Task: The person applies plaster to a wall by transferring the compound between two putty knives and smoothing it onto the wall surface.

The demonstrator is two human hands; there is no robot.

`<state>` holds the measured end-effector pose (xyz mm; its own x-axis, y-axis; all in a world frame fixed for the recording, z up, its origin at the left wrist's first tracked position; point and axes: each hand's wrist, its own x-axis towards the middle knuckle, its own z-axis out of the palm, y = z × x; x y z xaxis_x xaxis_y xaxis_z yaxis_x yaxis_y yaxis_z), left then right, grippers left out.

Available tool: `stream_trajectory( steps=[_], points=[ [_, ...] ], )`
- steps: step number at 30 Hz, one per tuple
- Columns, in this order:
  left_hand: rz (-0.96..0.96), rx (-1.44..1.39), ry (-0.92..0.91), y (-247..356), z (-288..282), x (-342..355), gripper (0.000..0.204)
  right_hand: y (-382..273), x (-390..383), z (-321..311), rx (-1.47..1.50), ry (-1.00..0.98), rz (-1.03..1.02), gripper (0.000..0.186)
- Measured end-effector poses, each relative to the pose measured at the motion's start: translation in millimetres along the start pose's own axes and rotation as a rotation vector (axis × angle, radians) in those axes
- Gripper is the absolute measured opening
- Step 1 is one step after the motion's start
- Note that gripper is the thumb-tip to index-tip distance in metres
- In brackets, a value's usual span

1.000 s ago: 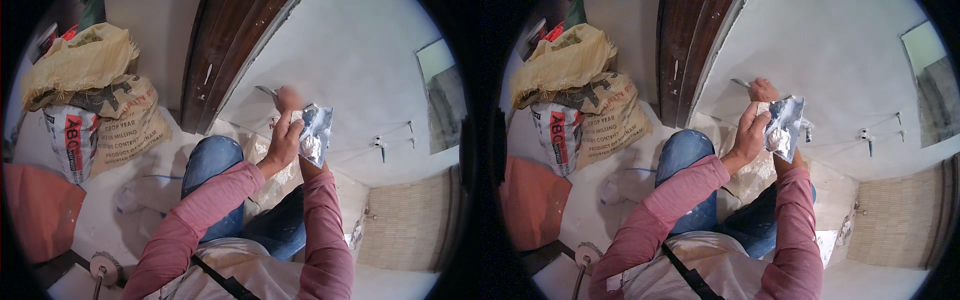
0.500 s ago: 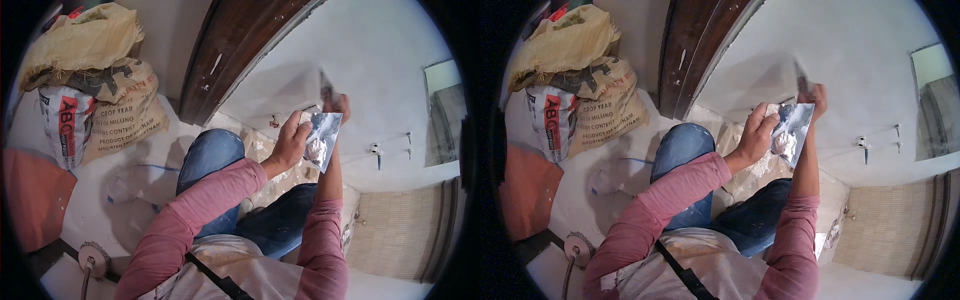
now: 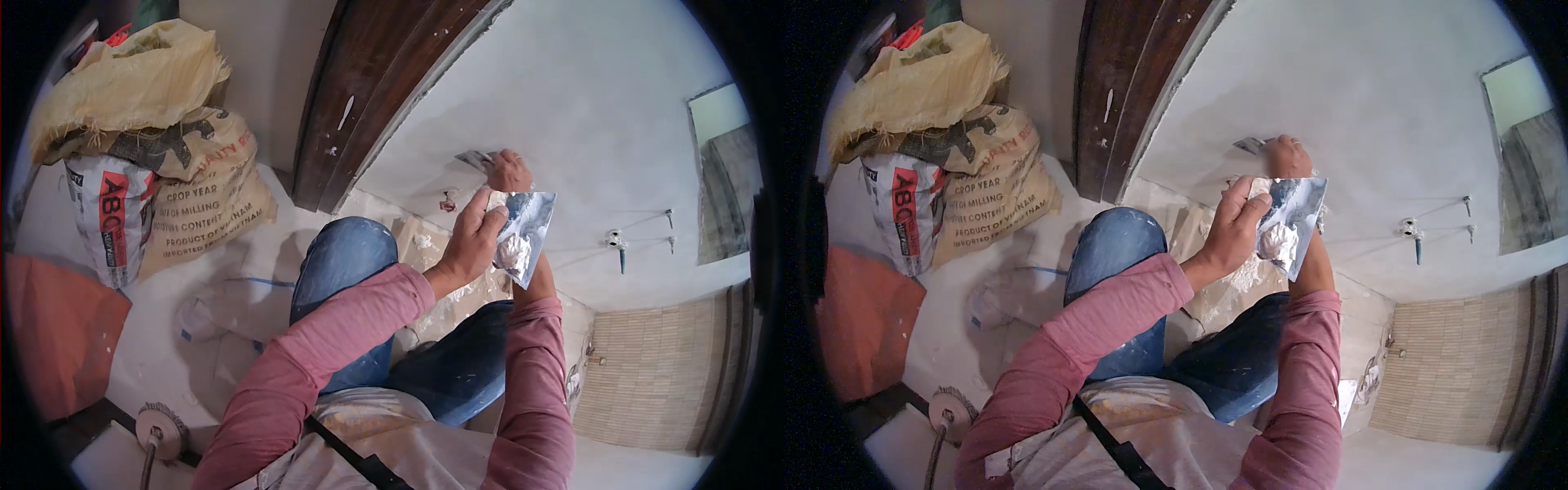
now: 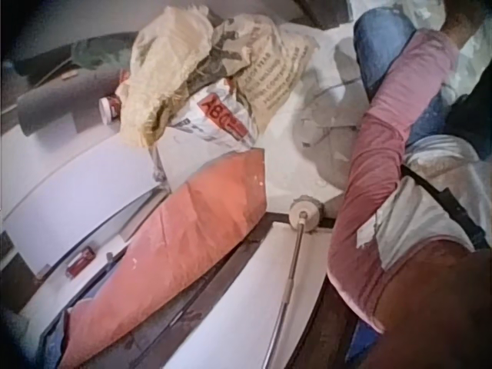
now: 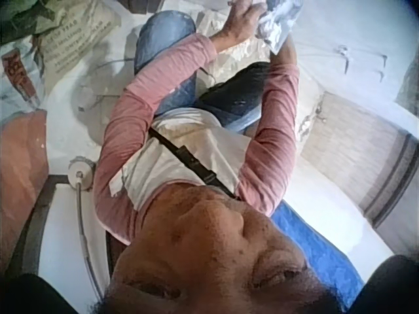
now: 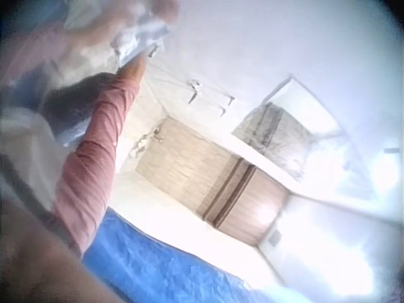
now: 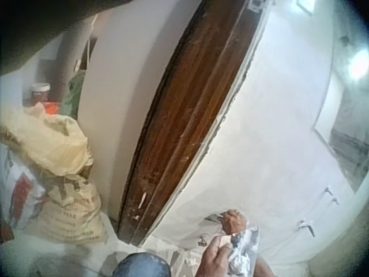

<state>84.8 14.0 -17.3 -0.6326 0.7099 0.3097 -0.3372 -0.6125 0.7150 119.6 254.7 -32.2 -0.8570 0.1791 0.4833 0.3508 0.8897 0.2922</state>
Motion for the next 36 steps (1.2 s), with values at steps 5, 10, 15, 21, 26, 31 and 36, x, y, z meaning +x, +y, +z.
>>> stream_trajectory(
  steps=[5,10,15,21,26,31,36],
  points=[
    [-0.045,0.080,-0.001,6.2,-3.7,-2.7,0.021,-12.2,1.2,-32.0,-0.037,0.274,0.115,0.014],
    [-0.077,0.041,0.016,2.9,0.2,-4.3,0.023,15.7,-33.1,-73.3,0.571,0.357,0.467,0.008],
    [-0.242,-0.115,0.125,-19.2,5.4,-16.4,0.017,15.0,-59.2,-134.3,1.438,0.556,0.921,0.027],
    [-0.546,-0.452,0.097,-41.5,19.0,-27.2,0.022,-2.5,-121.2,-119.4,1.930,0.186,1.015,0.044],
    [-0.653,-0.536,0.150,-22.0,18.8,-12.1,0.020,-16.2,-139.4,-127.8,1.658,-0.072,1.056,0.037],
    [-0.419,-0.432,0.078,-11.9,0.0,15.2,0.015,5.1,-158.5,-165.6,1.185,-0.125,1.124,0.036],
    [-0.277,-0.163,0.076,-12.1,0.3,14.9,0.016,-19.7,-160.3,-211.3,1.192,0.105,0.962,0.033]
  ],
)
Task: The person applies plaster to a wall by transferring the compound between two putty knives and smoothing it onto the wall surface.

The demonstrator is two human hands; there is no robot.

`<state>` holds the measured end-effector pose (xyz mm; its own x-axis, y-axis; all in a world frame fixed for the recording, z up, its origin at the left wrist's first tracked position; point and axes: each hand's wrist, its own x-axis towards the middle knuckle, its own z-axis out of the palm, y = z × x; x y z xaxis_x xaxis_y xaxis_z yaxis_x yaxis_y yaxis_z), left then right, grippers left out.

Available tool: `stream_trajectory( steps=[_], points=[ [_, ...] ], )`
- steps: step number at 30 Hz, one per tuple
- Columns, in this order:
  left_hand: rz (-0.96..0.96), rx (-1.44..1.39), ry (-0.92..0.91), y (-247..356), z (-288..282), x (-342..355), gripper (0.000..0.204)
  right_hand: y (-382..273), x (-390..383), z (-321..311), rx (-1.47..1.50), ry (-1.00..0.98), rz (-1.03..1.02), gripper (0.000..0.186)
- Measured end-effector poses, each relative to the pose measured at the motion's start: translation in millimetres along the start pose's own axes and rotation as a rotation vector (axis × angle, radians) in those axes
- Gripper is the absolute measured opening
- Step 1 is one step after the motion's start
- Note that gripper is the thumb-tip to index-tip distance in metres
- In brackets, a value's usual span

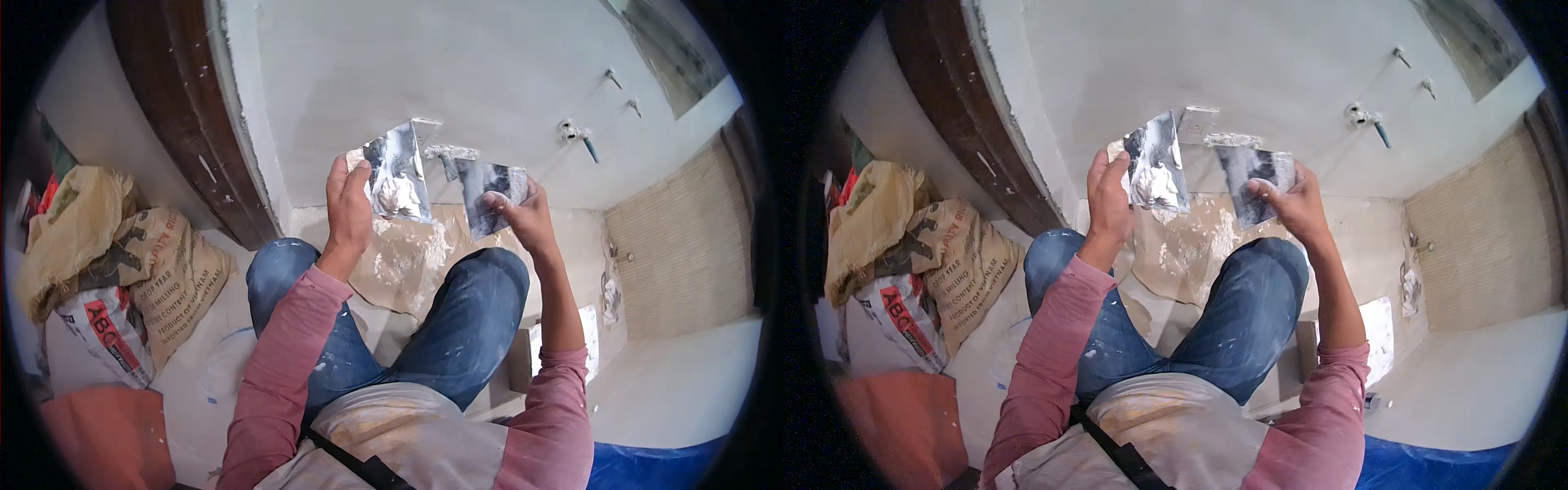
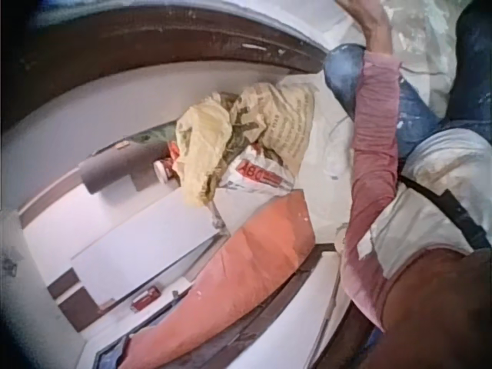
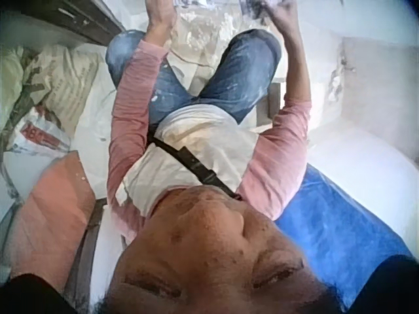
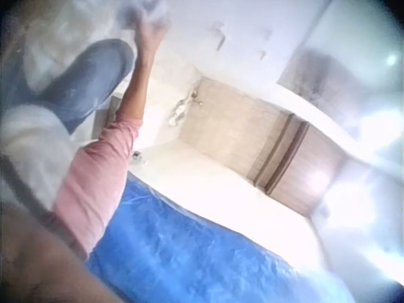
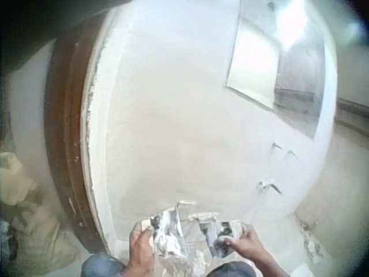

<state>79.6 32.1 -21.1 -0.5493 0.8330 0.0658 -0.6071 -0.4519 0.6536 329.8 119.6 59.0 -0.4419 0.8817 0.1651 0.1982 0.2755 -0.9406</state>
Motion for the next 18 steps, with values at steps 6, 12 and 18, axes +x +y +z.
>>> stream_trajectory(
  steps=[6,12,18],
  points=[
    [0.170,0.210,-0.062,-1.5,-2.8,-0.4,0.016,-39.3,-35.5,25.5,-0.614,-0.059,-0.482,0.020],
    [0.197,0.287,-0.121,-0.4,2.9,-5.7,0.016,-35.0,-42.8,46.5,-0.379,-0.036,-0.382,0.019],
    [0.212,0.340,-0.234,-0.5,4.7,-13.5,0.019,-35.8,-27.4,51.8,-0.473,-0.081,-0.351,0.024]
  ],
)
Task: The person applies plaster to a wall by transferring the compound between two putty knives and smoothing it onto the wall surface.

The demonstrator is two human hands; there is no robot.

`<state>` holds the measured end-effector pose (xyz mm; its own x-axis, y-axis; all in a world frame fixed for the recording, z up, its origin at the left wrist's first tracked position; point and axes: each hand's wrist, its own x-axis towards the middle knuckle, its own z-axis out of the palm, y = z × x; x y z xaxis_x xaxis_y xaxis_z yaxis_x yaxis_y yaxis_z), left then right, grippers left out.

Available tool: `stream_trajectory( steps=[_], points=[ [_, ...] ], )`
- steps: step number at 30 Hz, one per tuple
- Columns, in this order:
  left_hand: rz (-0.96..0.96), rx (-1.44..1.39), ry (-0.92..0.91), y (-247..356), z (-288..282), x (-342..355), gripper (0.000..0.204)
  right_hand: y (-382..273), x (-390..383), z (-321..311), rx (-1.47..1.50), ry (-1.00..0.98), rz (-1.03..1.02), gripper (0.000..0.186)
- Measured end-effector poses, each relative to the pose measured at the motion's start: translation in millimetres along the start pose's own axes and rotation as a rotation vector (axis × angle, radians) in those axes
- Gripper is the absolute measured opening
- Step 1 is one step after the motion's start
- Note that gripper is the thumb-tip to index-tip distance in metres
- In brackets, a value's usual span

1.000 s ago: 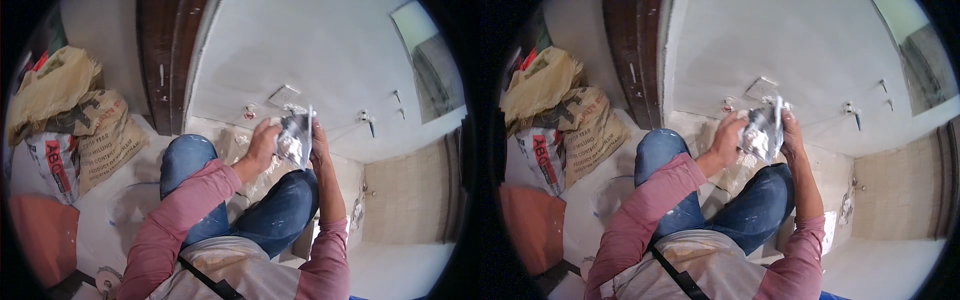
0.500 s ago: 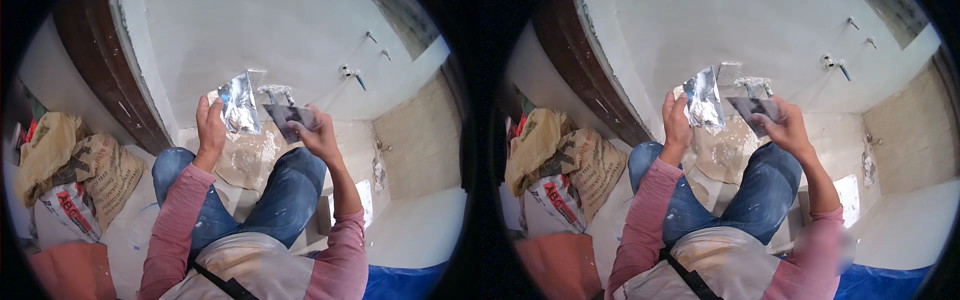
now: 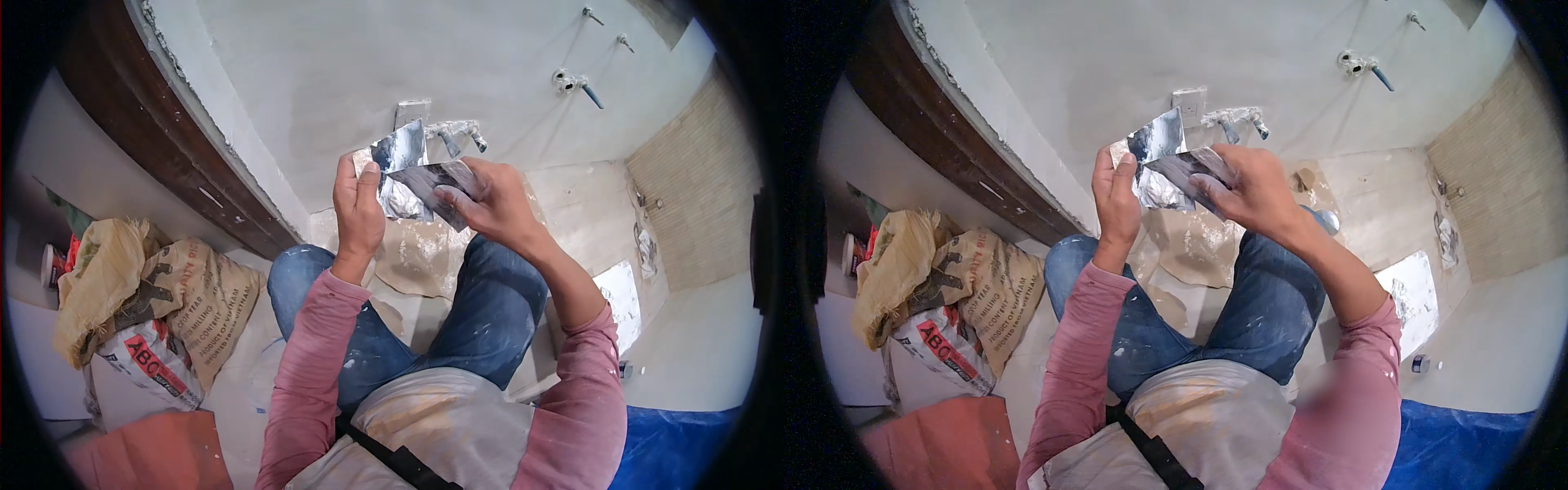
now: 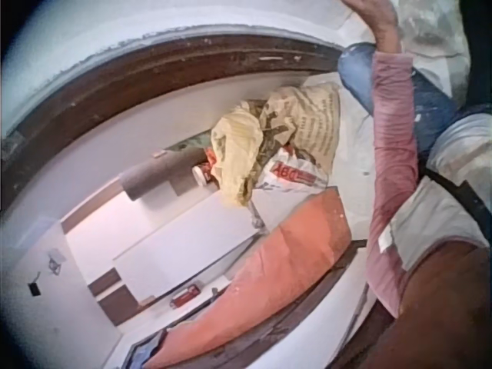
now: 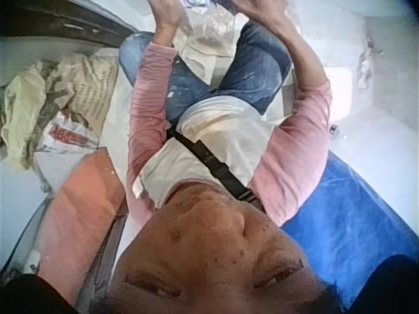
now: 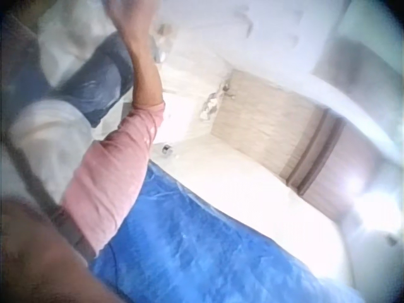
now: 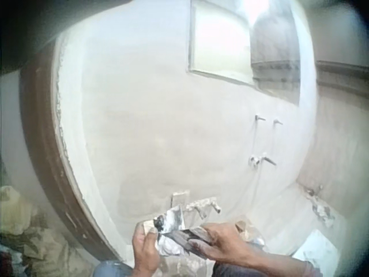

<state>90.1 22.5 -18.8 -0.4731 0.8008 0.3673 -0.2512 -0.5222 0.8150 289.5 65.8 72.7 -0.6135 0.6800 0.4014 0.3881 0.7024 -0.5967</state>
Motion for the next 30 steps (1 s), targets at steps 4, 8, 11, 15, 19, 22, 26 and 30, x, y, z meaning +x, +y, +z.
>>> stream_trajectory(
  steps=[4,8,11,15,19,22,26,30],
  points=[
    [0.025,0.084,-0.067,0.8,-4.3,-0.7,0.020,10.4,4.5,3.9,-0.153,0.035,-0.158,0.024],
    [0.010,0.226,-0.160,6.1,-7.1,1.4,0.022,15.9,13.2,-1.0,-0.106,0.091,-0.230,0.018],
    [-0.059,0.035,-0.143,11.8,-3.9,2.5,0.024,16.8,23.1,-6.5,-0.071,0.118,-0.255,0.018],
    [-0.024,0.195,-0.201,9.5,-9.2,3.9,0.024,24.6,37.3,-18.9,-0.383,0.234,-0.322,0.016],
    [0.034,0.372,-0.077,11.9,-18.6,11.2,0.022,48.1,55.2,-19.2,-0.436,0.385,-0.372,0.016],
    [0.112,0.165,0.218,10.9,-53.9,38.5,0.020,61.5,64.3,4.4,-0.564,0.320,-0.669,0.020],
    [-0.032,-0.271,0.637,23.5,-84.4,51.9,0.020,66.2,70.3,47.4,-0.726,0.164,-1.044,0.018],
    [-0.114,-0.249,0.693,20.3,-96.3,56.8,0.023,68.5,84.1,78.9,-0.682,0.129,-1.049,0.021]
  ],
)
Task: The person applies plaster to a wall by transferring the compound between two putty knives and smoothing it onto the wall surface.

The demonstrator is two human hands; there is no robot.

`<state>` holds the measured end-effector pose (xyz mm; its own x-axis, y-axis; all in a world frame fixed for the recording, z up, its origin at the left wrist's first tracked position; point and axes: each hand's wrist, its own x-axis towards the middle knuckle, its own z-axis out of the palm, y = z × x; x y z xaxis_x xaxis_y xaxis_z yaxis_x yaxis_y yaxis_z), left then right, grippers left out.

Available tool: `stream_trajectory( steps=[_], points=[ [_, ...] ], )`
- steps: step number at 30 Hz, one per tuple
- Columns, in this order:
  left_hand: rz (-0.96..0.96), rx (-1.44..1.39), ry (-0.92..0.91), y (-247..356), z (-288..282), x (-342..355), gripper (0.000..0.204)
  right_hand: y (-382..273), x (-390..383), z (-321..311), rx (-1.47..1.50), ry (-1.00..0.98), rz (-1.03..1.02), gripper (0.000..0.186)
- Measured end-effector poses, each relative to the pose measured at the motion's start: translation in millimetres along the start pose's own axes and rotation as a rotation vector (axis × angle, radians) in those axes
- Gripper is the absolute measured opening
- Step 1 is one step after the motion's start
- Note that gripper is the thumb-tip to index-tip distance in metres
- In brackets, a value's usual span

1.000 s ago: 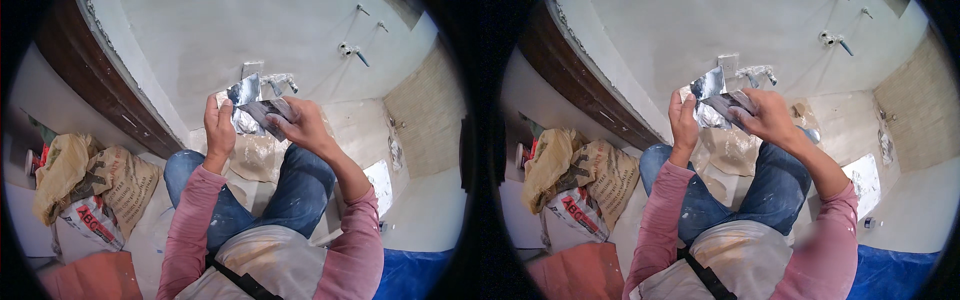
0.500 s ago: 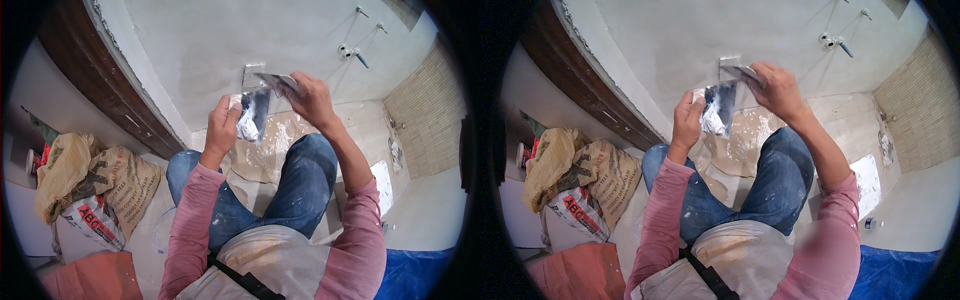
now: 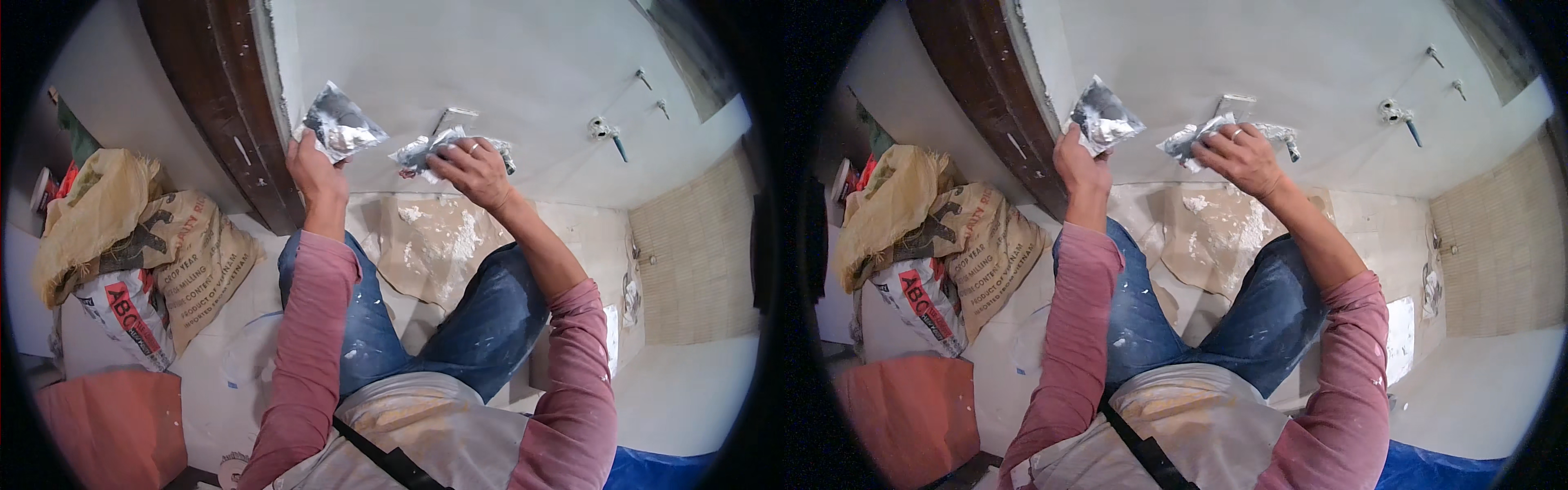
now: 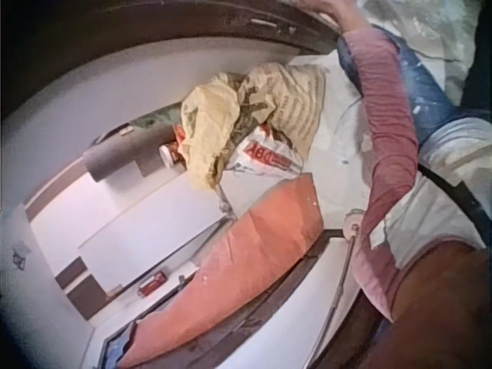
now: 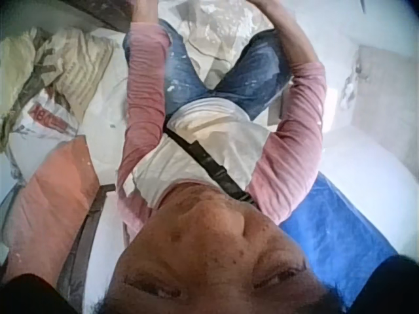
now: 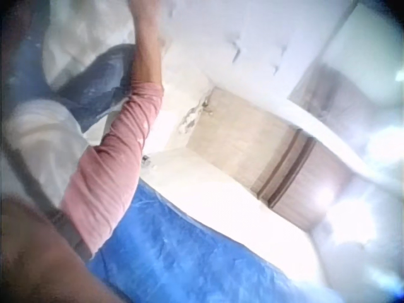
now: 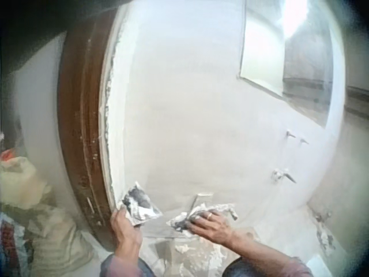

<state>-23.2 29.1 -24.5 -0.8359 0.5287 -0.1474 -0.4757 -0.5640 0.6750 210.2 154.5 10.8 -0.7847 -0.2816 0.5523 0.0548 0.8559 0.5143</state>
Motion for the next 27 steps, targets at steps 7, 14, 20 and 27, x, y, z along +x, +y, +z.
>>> stream_trajectory(
  steps=[7,14,20,27],
  points=[
    [0.005,0.010,-0.034,10.8,-3.2,-5.7,0.024,-14.7,10.0,6.6,0.095,0.216,0.346,0.034],
    [-0.209,0.033,-0.202,7.1,-0.3,-13.0,0.022,8.5,17.0,-32.5,1.241,0.357,1.143,0.027],
    [-0.544,-0.035,-0.696,-4.0,25.3,-60.0,0.026,2.9,24.3,-33.8,1.881,0.408,1.155,0.050],
    [-0.441,-0.008,-0.732,-13.0,27.4,-64.3,0.026,0.3,-1.5,-21.7,1.940,0.275,1.211,0.047]
  ],
)
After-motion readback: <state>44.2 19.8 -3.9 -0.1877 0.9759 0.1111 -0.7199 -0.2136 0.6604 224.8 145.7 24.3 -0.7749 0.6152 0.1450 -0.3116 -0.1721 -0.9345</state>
